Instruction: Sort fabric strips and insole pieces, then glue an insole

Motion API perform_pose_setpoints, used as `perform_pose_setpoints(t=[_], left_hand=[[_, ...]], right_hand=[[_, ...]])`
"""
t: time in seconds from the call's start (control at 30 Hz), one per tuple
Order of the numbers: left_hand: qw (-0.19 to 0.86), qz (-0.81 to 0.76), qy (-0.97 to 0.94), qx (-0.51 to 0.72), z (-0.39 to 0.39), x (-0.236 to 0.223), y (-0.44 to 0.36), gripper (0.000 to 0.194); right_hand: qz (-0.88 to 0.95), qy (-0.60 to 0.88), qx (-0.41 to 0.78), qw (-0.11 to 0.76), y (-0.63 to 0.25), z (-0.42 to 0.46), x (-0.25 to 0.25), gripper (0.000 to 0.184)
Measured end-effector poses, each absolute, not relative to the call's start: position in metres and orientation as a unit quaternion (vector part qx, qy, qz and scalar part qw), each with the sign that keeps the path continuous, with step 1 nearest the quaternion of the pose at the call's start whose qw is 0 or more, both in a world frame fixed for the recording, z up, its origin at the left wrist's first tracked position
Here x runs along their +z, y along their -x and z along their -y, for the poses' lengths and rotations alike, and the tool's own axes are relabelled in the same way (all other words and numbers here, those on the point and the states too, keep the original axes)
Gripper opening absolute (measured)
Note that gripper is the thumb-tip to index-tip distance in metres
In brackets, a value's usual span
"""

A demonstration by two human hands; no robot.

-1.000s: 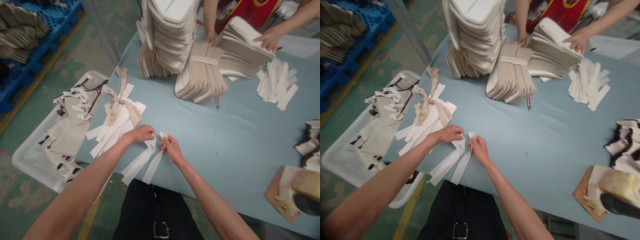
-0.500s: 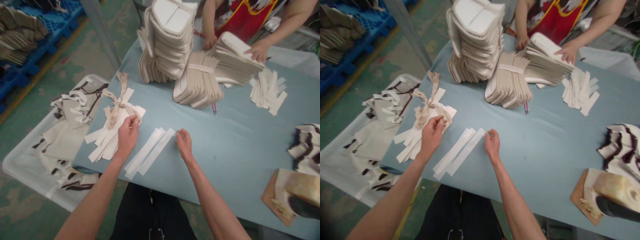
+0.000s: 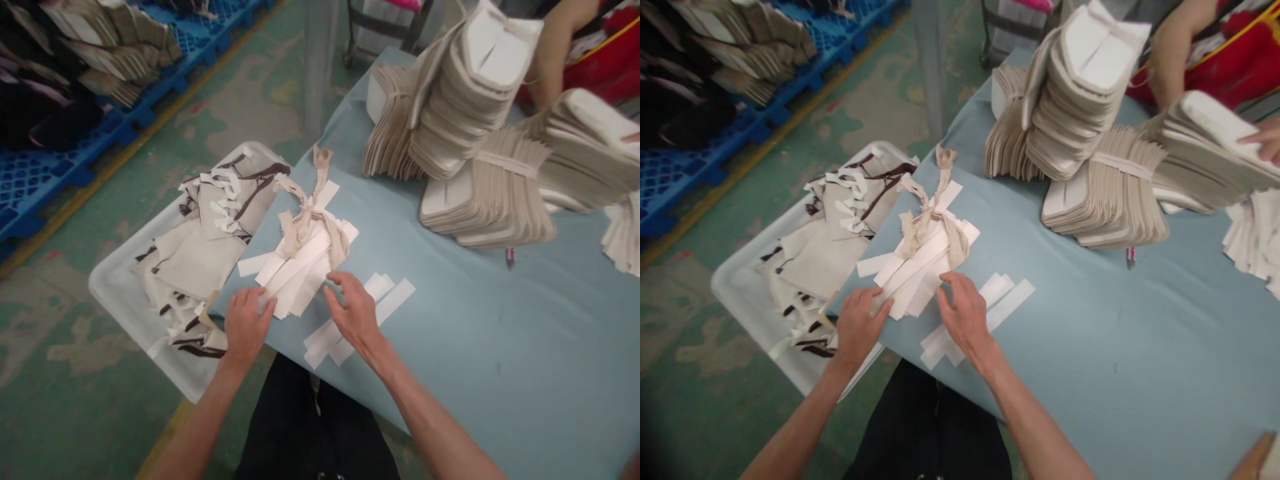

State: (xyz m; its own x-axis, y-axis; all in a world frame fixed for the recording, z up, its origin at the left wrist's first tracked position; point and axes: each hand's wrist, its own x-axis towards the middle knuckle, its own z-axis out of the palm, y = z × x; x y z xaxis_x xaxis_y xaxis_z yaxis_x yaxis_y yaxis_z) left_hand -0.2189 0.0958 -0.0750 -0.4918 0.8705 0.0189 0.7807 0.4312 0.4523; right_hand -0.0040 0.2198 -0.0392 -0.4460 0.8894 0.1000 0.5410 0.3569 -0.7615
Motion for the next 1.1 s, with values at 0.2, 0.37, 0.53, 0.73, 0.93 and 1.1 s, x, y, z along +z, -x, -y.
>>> perform_pose_setpoints(t=[0.2, 0.37, 0.53, 0.73, 0.93, 1.1], left_hand=[[0.099, -0.847, -0.470, 0.229, -0.096, -0.075, 0.232, 0.028], [0.138, -0.842, -0.478, 0.206, -0.128, -0.092, 0.289, 0.054], [0.201, -0.830, -0.487, 0.182, -0.147, -0.106, 0.322, 0.044], [0.206, -0.822, -0.509, 0.153, -0.148, -0.085, 0.327, 0.027], [0.223, -0.818, -0.518, 0.113, -0.152, -0.072, 0.320, 0.044], [0.274, -0.817, -0.492, 0.120, -0.154, -0.078, 0.316, 0.024]], right_hand=[[0.908, 0.300, 0.249, 0.150, 0.085, -0.225, -0.051, 0.035], [0.921, 0.301, 0.208, 0.130, 0.092, -0.218, -0.077, 0.027], [0.920, 0.295, 0.201, 0.160, 0.084, -0.214, -0.082, 0.026], [0.918, 0.292, 0.198, 0.182, 0.085, -0.217, -0.082, 0.024], [0.915, 0.300, 0.210, 0.171, 0.084, -0.216, -0.082, 0.025], [0.907, 0.315, 0.232, 0.158, 0.085, -0.215, -0.079, 0.025]])
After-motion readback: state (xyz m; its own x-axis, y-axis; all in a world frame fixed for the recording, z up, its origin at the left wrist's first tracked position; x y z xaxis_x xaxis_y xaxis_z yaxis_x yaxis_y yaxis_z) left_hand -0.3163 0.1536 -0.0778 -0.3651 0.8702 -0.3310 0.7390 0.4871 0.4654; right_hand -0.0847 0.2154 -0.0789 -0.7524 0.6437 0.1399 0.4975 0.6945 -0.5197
